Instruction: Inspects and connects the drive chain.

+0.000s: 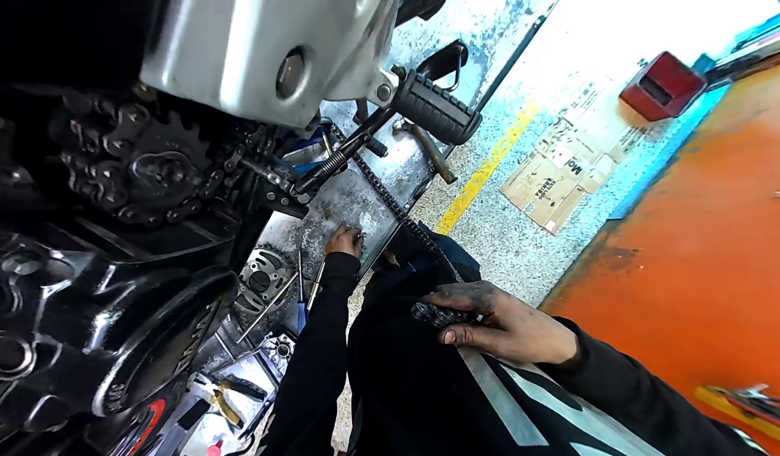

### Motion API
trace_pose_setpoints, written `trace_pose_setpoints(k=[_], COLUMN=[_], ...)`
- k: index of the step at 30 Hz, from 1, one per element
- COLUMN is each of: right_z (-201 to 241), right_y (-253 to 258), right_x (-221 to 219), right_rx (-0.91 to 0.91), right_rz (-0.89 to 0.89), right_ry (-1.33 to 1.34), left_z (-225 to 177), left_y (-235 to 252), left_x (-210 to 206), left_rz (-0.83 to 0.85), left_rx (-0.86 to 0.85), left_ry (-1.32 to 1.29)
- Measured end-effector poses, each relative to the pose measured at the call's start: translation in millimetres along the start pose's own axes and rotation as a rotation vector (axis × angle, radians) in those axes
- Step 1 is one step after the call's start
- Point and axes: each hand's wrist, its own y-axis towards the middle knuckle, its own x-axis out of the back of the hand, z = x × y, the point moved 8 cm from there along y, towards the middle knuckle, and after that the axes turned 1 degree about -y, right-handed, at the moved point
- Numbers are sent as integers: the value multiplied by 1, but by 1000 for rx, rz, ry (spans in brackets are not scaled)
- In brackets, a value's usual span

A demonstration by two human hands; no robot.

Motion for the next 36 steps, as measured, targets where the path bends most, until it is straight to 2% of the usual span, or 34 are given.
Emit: trace_pose_setpoints(k=[9, 18, 28, 36], right_z=[-1, -1, 0, 0], right_y=[0, -1, -1, -1], right_x=[-1, 1, 2, 2], right_rx=[-8, -7, -3, 0], right_rz=[-6, -6, -8, -21], right_ry=[-14, -10, -6, -22], left_z=[-1, 3, 2, 0], left_y=[2, -8, -13, -8], left_x=[0, -1, -1, 0], left_rz=[-4, -74, -118, -8], left_rx=[47, -3, 16, 121], left_ry=[-42, -62, -57, 11])
